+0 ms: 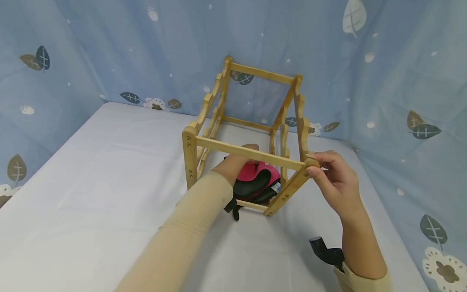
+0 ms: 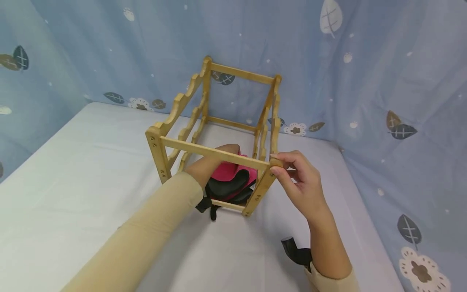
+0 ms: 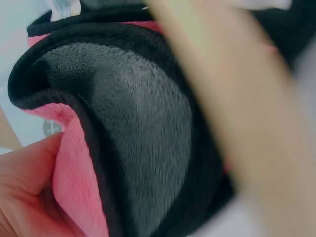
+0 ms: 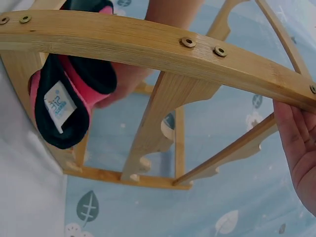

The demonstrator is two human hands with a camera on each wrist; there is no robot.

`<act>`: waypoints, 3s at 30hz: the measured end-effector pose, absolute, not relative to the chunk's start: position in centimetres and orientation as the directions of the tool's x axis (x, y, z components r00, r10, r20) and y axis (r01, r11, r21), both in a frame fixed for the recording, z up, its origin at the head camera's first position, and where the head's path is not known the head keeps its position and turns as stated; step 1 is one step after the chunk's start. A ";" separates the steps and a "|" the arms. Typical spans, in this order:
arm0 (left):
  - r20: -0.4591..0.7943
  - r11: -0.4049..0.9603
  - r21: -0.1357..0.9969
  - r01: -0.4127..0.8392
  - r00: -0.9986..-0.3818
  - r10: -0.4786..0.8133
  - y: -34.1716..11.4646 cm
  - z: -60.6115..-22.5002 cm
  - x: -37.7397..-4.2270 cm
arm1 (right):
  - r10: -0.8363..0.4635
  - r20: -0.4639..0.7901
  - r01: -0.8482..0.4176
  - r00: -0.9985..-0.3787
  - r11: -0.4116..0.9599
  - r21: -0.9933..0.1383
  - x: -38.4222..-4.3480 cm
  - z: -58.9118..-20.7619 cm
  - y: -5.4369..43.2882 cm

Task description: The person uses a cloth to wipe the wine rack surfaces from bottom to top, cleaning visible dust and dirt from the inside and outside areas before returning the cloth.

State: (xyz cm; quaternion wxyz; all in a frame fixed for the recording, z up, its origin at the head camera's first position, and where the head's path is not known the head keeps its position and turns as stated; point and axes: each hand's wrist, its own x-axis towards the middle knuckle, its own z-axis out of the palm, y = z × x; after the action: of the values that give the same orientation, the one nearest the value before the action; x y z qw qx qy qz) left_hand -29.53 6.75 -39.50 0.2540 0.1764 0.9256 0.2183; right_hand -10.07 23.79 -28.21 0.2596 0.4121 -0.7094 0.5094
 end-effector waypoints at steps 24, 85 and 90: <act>0.548 0.652 0.130 0.747 -0.602 0.581 -2.2 -32.6 -11.8 | -0.189 0.807 -0.829 -0.559 0.119 -0.547 -10.0 -28.6 23.1; 0.012 0.892 0.418 0.173 -0.983 0.185 -27.1 -38.6 -13.0 | 0.204 0.922 -0.727 -0.328 0.569 -0.384 -4.8 -29.4 18.9; 0.000 0.893 0.414 0.175 -0.981 0.192 -26.9 -38.7 -13.1 | 0.121 0.953 -0.736 -0.277 0.612 -0.291 -5.5 -29.4 17.4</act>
State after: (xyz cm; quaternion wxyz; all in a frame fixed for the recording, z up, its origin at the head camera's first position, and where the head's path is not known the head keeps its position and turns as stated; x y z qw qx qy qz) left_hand -13.06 -26.93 -38.66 0.0205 0.0945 0.9727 0.2109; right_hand -5.48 17.41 -29.44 0.5600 0.2190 -0.7016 0.3823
